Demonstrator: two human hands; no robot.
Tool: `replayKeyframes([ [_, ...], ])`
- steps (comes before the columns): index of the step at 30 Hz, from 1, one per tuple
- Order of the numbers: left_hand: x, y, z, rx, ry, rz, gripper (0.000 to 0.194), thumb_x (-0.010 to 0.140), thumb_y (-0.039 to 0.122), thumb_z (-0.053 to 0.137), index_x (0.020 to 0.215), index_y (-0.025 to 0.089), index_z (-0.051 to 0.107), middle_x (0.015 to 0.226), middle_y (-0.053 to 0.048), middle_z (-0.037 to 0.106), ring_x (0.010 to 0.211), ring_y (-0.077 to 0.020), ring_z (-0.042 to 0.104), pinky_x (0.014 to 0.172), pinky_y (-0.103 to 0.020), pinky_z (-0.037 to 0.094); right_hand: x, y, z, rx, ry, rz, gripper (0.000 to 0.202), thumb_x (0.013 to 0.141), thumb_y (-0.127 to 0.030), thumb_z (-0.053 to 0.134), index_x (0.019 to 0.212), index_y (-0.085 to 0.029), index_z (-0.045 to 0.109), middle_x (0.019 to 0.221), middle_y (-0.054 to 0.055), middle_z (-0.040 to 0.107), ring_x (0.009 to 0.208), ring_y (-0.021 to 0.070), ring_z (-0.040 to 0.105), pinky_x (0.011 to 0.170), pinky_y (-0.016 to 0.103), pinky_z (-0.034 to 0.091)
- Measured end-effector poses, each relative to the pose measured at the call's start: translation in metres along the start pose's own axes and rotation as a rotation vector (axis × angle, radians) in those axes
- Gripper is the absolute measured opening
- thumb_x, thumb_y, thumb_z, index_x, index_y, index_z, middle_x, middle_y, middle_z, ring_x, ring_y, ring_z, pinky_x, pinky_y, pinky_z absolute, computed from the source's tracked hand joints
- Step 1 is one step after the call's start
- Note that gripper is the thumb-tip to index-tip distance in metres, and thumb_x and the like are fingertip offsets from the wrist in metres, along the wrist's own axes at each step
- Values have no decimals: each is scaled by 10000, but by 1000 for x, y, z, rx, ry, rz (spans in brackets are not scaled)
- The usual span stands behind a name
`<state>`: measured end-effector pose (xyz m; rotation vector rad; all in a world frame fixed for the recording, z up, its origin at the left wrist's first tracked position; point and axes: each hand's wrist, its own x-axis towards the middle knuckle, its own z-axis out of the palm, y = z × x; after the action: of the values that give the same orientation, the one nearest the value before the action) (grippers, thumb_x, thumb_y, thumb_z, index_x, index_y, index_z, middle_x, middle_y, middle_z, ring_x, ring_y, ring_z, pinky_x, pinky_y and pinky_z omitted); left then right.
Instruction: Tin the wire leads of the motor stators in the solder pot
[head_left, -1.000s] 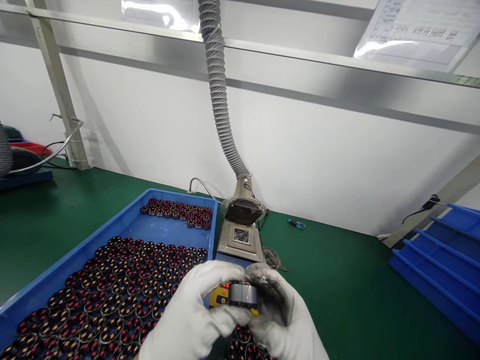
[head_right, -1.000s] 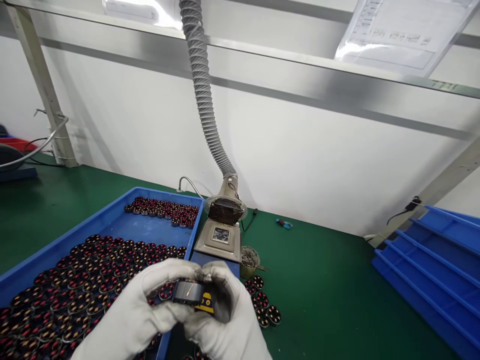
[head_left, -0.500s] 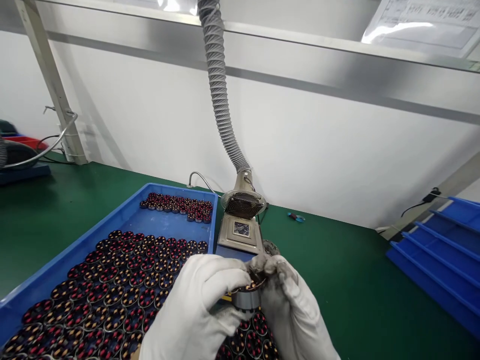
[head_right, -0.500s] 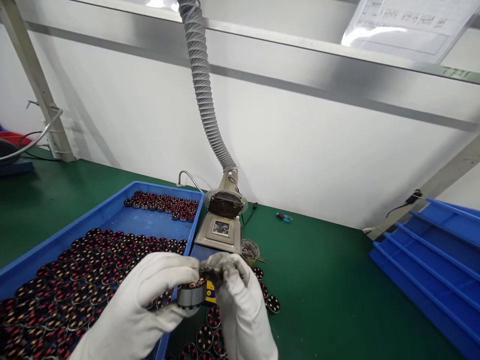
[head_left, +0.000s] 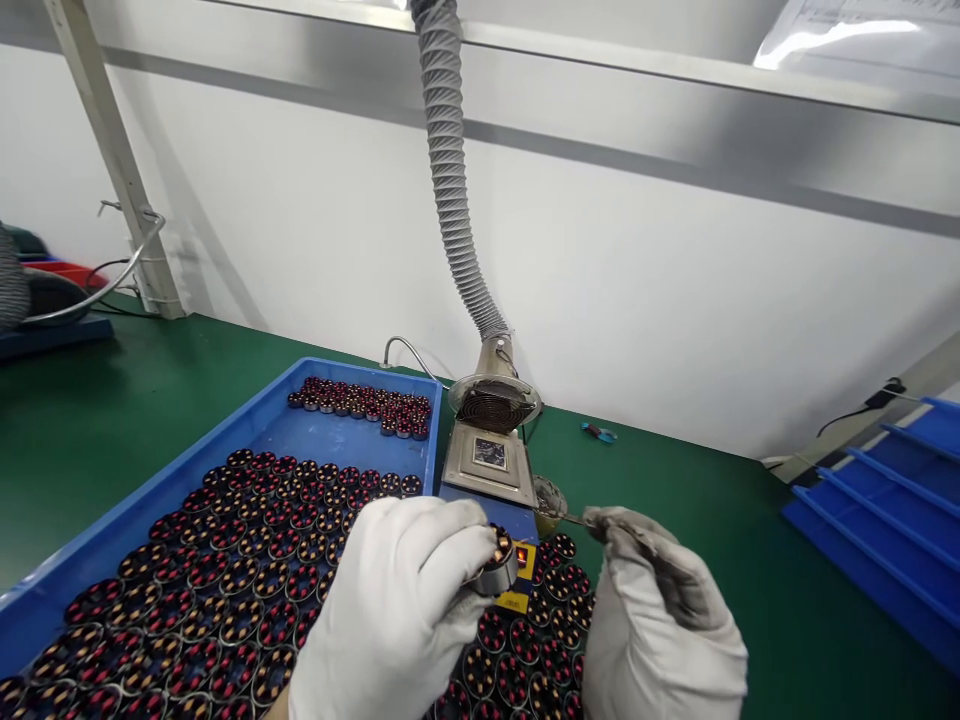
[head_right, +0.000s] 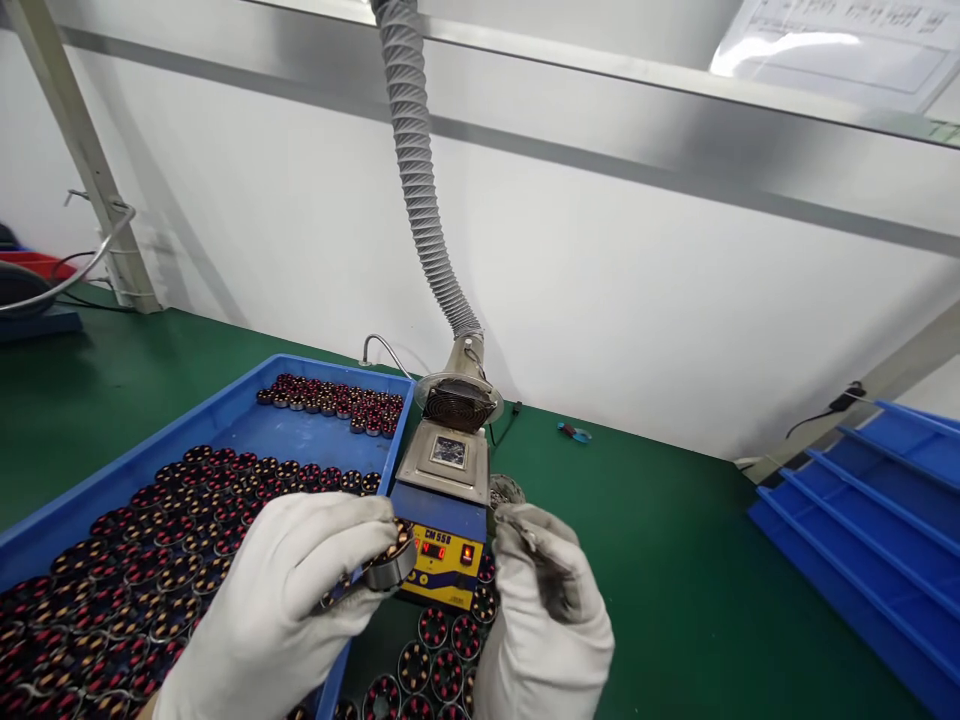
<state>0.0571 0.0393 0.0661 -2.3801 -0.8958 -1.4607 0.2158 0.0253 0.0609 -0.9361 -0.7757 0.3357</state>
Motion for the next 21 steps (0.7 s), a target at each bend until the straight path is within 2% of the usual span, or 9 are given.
replayKeyframes([
  [3,-2,-1,2,9,9,-25,143,857,163,506,994,148,544,970,-86,689,866,-223,616,733,-390,465,-2,4,3,40,-229,168,155,608,-246,789,741,-238,709,778,34,732,709,194,679,675,305,570],
  [5,-2,-1,3,16,25,-19,157,838,144,509,989,142,552,970,-95,691,869,-227,619,728,-388,469,-8,8,11,142,-442,341,272,603,-326,791,843,-227,711,843,66,740,751,218,688,685,317,574],
  [7,-1,-1,3,-7,44,-23,187,804,105,506,977,145,564,959,-91,695,864,-216,623,725,-372,477,-16,14,18,221,-565,485,339,614,-357,781,916,-226,703,934,77,731,850,226,681,765,323,557],
  [10,0,-3,0,-155,-4,-127,212,788,121,543,987,185,582,973,-57,689,890,-188,620,770,-340,494,-22,23,24,306,-578,588,359,593,-351,795,916,-226,703,970,76,720,901,229,664,838,344,525],
  [13,1,-9,-3,-338,-86,-192,180,834,261,583,1007,219,607,1001,-46,684,925,-170,618,822,-301,497,-24,28,24,393,-536,661,388,540,-345,825,891,-230,705,930,73,724,840,230,670,792,360,539],
  [15,2,-13,-3,-444,-68,-182,203,886,345,503,961,217,641,949,-54,701,890,-169,633,803,-282,504,-25,25,25,428,-494,737,383,516,-309,842,865,-234,705,927,59,719,845,221,665,798,359,536],
  [17,3,-16,-2,-545,-25,-225,250,900,328,448,849,212,663,846,-47,707,836,-175,642,770,-279,510,-24,16,25,473,-519,841,381,505,-282,851,852,-237,701,881,35,717,786,198,669,770,356,546],
  [19,3,-17,-2,-619,29,-358,197,862,240,475,773,213,649,785,-26,690,804,-169,639,732,-262,513,-22,6,24,529,-611,963,381,533,-286,839,881,-233,693,806,21,714,688,174,669,703,340,558],
  [21,3,-18,-3,-637,74,-516,186,834,162,476,772,225,640,829,-5,684,824,-151,636,728,-235,512,-19,-3,21,582,-681,1037,361,586,-308,810,916,-230,688,773,22,716,644,169,668,671,327,557],
])
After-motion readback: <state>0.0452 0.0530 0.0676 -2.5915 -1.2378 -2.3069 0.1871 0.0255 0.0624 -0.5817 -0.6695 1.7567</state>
